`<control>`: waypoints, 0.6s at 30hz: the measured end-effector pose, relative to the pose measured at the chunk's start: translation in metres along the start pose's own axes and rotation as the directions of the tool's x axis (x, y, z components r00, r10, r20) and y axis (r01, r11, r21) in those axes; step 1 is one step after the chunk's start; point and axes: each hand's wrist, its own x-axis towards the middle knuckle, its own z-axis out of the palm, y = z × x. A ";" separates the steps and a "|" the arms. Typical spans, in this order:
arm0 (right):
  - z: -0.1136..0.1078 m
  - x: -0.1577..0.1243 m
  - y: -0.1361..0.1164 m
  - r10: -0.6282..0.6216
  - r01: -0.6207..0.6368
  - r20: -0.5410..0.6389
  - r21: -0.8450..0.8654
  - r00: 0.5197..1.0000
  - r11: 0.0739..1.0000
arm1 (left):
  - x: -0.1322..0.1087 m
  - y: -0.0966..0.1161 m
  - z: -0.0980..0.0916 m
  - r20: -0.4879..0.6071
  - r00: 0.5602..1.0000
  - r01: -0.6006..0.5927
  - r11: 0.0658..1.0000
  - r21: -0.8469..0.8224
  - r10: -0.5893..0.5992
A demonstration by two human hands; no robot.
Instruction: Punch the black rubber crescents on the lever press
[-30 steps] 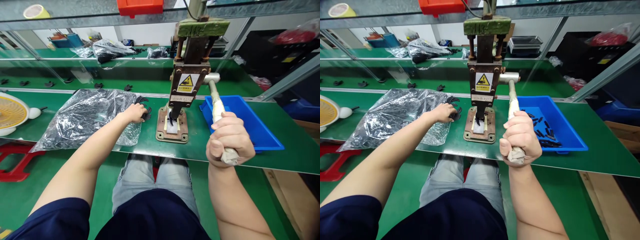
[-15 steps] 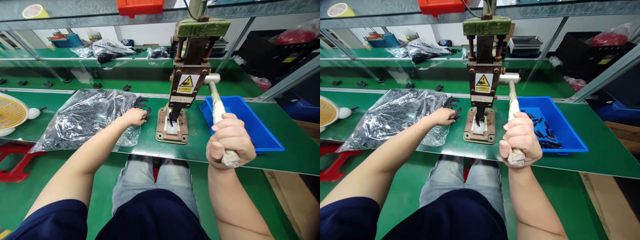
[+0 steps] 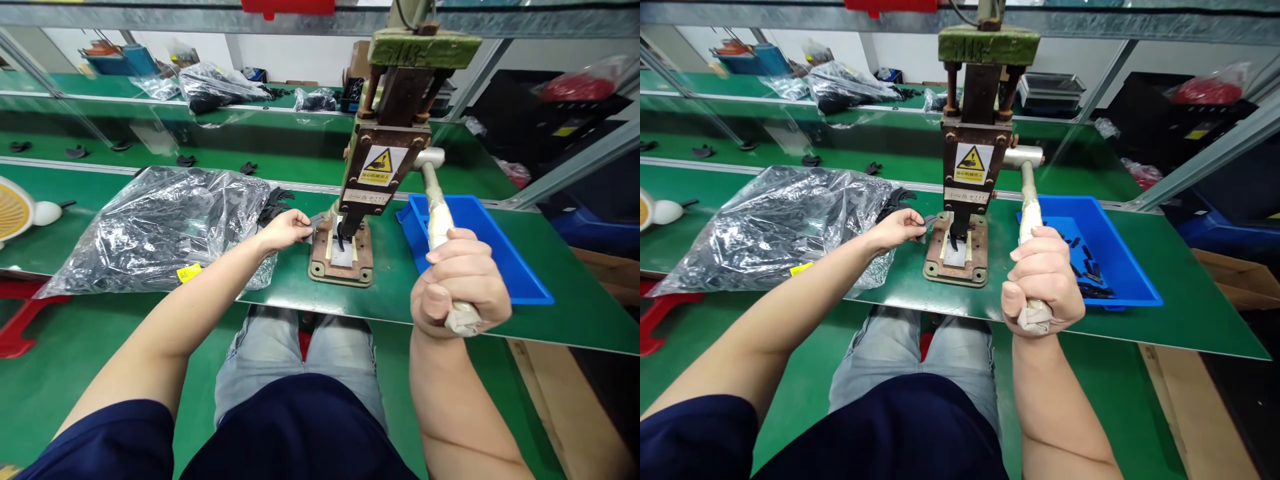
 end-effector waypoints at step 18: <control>0.004 -0.002 0.003 -0.027 0.027 -0.045 0.000 0.999 1.000 | 0.017 0.000 0.035 0.065 0.994 0.083 0.996 0.028 -0.085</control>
